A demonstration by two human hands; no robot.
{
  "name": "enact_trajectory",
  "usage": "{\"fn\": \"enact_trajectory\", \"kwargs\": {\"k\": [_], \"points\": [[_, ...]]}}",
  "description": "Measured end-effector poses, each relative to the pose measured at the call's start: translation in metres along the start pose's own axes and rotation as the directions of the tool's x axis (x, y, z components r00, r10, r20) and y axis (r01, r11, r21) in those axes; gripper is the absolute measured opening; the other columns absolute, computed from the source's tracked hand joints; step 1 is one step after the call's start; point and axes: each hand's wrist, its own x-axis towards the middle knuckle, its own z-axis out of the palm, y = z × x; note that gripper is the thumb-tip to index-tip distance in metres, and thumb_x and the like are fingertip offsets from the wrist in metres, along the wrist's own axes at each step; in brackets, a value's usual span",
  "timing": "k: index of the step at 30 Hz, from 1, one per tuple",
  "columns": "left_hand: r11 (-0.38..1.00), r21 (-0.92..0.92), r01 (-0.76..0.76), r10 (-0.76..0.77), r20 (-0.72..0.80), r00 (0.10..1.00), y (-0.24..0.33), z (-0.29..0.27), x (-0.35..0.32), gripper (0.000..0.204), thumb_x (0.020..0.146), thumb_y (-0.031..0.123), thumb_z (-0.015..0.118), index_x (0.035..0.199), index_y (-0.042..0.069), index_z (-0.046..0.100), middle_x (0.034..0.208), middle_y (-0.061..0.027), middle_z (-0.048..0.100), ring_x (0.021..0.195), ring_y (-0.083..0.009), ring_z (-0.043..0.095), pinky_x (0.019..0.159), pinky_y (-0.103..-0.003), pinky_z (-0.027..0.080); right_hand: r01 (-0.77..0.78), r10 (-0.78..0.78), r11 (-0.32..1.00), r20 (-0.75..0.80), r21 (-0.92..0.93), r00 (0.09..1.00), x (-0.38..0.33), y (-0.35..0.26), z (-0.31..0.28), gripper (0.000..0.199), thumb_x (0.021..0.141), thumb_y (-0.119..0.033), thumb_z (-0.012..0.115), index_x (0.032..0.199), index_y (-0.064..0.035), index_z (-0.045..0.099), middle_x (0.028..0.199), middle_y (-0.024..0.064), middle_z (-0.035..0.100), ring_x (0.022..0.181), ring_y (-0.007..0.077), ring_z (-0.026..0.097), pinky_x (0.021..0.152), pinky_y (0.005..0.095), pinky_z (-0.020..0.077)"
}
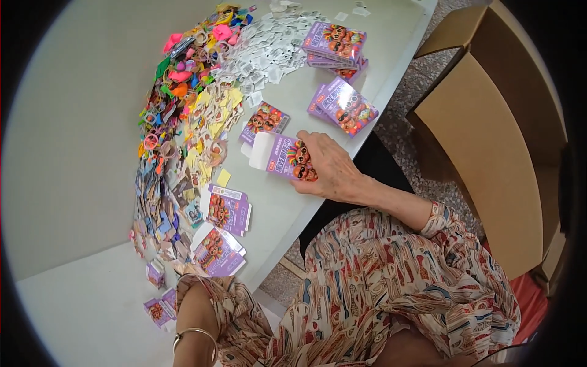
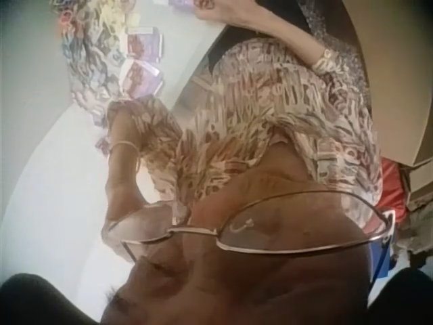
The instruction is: Organizing small product packets and stacking them neatly into a large cardboard shipping box.
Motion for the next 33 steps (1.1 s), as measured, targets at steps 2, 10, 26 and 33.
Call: {"fn": "enact_trajectory", "kwargs": {"k": [2, 10, 26, 33], "points": [[1.0, 0.021, 0.006, -0.006, 0.0, 1.0, 0.0, -0.004, -0.003, 0.023, 0.079, -0.001, 0.057, 0.1, 0.0, 0.065, 0.099, -0.0149, 0.065, 0.087, -0.0187, 0.061, 0.077, -0.029, 0.048, 0.024, -0.024, 0.999, 0.004, 0.022, 1.0, -0.001, 0.0, 0.004, 0.075, 0.067, -0.026, 0.077, 0.124, 0.0046, 0.038, 0.1, 0.02, 0.05, 0.093, 0.0361, 0.052, 0.083, 0.0425, 0.0434], [0.991, 0.13, 0.027, -0.032, 0.036, 0.999, 0.01, -0.019, -0.003, 0.021, 0.079, 0.0, 0.056, 0.098, 0.0, 0.065, 0.096, -0.0145, 0.066, 0.083, -0.0183, 0.062, 0.074, -0.028, 0.049, -0.011, 0.007, 0.994, 0.047, 0.104, 0.999, -0.007, 0.0, -0.005, 0.078, 0.064, -0.027, 0.081, 0.122, 0.0027, 0.039, 0.1, 0.0187, 0.049, 0.093, 0.0342, 0.053, 0.081, 0.0411, 0.0449], [0.967, 0.255, 0.016, -0.049, 0.125, 0.991, 0.001, -0.03, -0.007, 0.018, 0.079, 0.001, 0.056, 0.094, 0.0, 0.066, 0.089, -0.0137, 0.067, 0.075, -0.0173, 0.063, 0.068, -0.028, 0.049, 0.183, -0.183, 0.983, 0.001, -0.009, 0.983, -0.006, 0.011, -0.013, 0.072, 0.067, -0.019, 0.079, 0.123, 0.0023, 0.04, 0.106, 0.0195, 0.05, 0.099, 0.0375, 0.051, 0.086, 0.0419, 0.0433], [0.621, 0.776, 0.112, -0.379, 0.171, 0.909, -0.161, -0.015, -0.026, 0.015, 0.077, 0.01, 0.066, 0.084, -0.001, 0.058, 0.083, -0.0206, 0.063, 0.078, -0.0375, 0.061, 0.07, -0.045, 0.049, 0.1, -0.099, 0.995, 0.069, -0.019, 0.993, -0.008, 0.001, -0.017, 0.071, 0.068, -0.018, 0.078, 0.124, 0.0004, 0.039, 0.105, 0.0196, 0.049, 0.099, 0.0365, 0.052, 0.085, 0.0419, 0.0443]]}}
